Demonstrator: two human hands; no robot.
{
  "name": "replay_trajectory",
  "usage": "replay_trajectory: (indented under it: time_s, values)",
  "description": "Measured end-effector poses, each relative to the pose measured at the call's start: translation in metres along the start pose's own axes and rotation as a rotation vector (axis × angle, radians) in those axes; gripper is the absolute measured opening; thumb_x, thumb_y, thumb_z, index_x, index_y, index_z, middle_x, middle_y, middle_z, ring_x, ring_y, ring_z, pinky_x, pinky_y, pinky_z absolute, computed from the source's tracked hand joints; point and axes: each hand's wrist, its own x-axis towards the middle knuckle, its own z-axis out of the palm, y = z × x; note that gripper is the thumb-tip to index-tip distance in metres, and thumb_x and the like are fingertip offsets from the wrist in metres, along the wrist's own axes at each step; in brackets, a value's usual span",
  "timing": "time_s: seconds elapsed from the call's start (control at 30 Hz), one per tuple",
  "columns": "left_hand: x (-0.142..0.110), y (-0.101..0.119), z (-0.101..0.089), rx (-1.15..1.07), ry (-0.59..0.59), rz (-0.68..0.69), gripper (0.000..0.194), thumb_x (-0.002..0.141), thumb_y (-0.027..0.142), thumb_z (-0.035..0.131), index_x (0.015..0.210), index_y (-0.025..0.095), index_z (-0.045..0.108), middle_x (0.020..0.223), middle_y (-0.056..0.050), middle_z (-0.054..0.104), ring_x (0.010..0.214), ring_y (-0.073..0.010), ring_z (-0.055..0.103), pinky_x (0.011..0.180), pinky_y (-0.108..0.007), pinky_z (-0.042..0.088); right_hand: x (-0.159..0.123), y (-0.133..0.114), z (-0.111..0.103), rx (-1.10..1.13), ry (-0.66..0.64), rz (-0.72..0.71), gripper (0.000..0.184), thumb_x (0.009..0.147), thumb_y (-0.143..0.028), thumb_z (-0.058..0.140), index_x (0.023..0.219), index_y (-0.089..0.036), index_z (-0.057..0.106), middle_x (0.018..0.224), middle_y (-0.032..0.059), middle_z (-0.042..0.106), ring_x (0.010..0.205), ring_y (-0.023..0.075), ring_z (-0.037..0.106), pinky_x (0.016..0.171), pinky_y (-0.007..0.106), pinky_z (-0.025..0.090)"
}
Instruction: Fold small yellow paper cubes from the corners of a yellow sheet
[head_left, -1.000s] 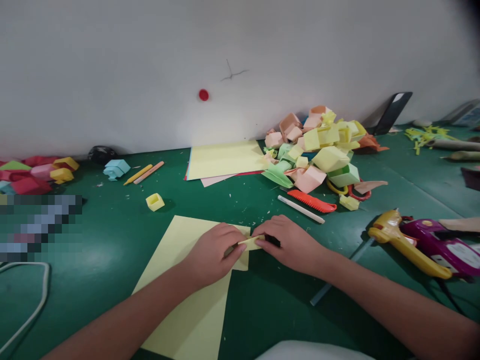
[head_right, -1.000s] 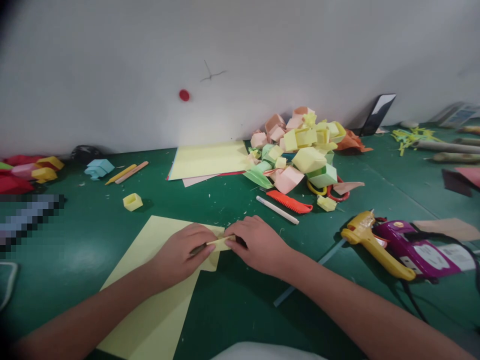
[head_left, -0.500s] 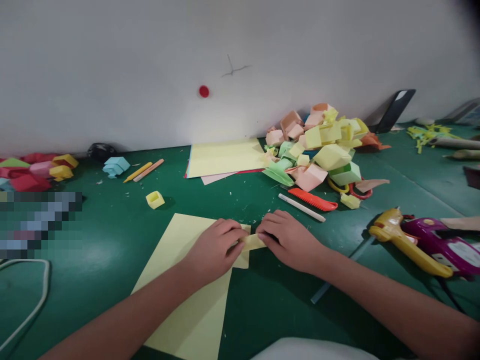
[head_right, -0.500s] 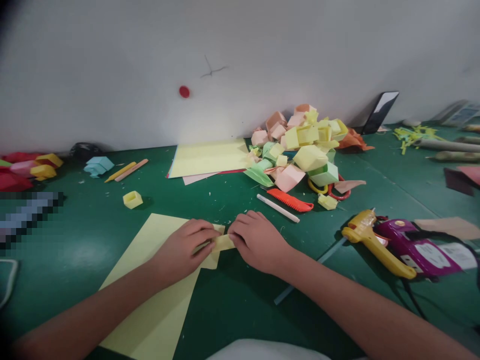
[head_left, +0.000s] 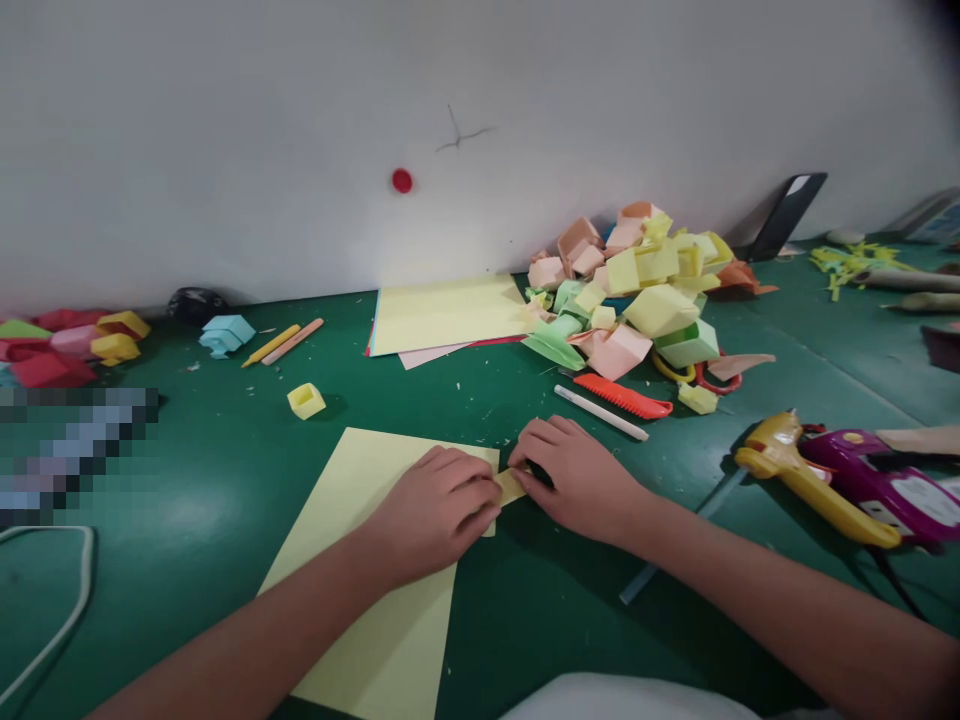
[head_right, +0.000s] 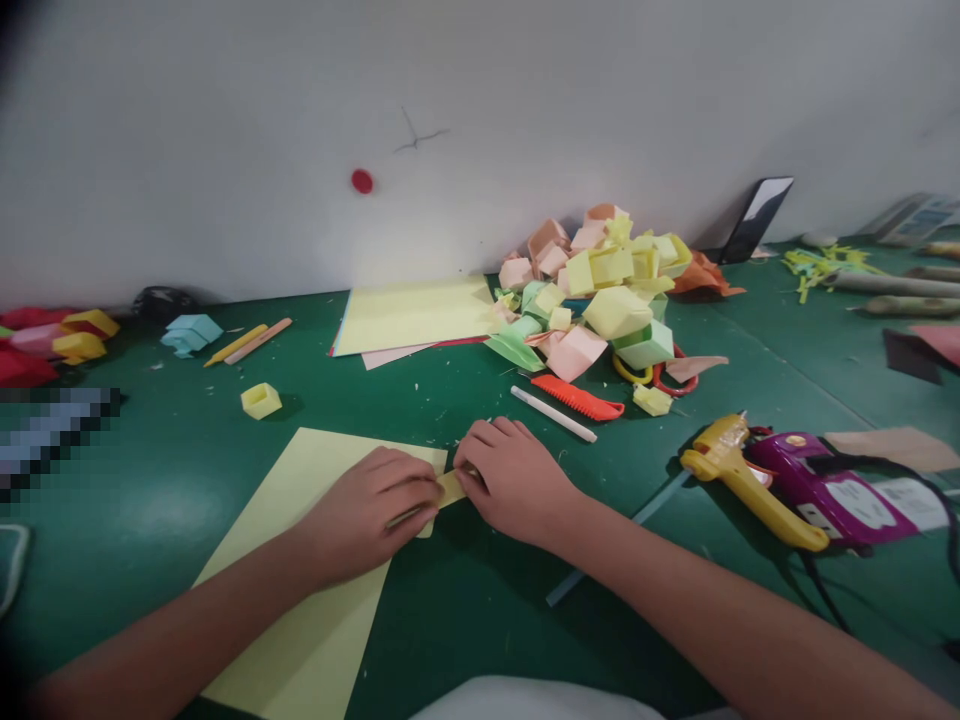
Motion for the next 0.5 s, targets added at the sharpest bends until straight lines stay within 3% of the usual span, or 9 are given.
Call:
replay_trajectory:
  time_s: [0.13, 0.3, 0.5]
  values:
    - [-0.0002, 0.0009, -0.0001, -0.004, -0.002, -0.004, 0.011, 0.094, 0.026, 0.061, 0.101, 0.020, 0.068, 0.106, -0.005, 0.069, 0.101, -0.0215, 0.062, 0.089, -0.038, 0.048, -0.0015, 0.0025, -0.0022, 0.040, -0.013, -0.013, 0.007, 0.094, -0.015, 0.056, 0.088, -0.020, 0.058, 0.092, 0.0037, 0.061, 0.085, 0.0208, 0.049, 0.080, 0.037, 0.038]
    - [0.0005, 0.0004, 0.0006, 0.024, 0.034, -0.089, 0.024, 0.095, 0.022, 0.058, 0.118, 0.019, 0.062, 0.115, -0.007, 0.068, 0.106, -0.0229, 0.062, 0.092, -0.039, 0.051, -0.0017, 0.0052, -0.0068, 0.196, 0.037, -0.031, 0.010, 0.092, -0.010, 0.058, 0.089, -0.020, 0.058, 0.089, 0.0030, 0.063, 0.084, 0.0196, 0.052, 0.078, 0.035, 0.041]
    - [-0.0026, -0.0004, 0.0016, 0.023, 0.139, -0.101, 0.028, 0.094, 0.012, 0.050, 0.119, 0.020, 0.059, 0.114, -0.008, 0.066, 0.104, -0.0209, 0.061, 0.089, -0.035, 0.052, -0.0025, 0.0076, -0.0086, 0.227, 0.119, -0.248, 0.008, 0.098, -0.016, 0.054, 0.097, -0.020, 0.060, 0.097, 0.0044, 0.069, 0.091, 0.0194, 0.058, 0.085, 0.037, 0.044]
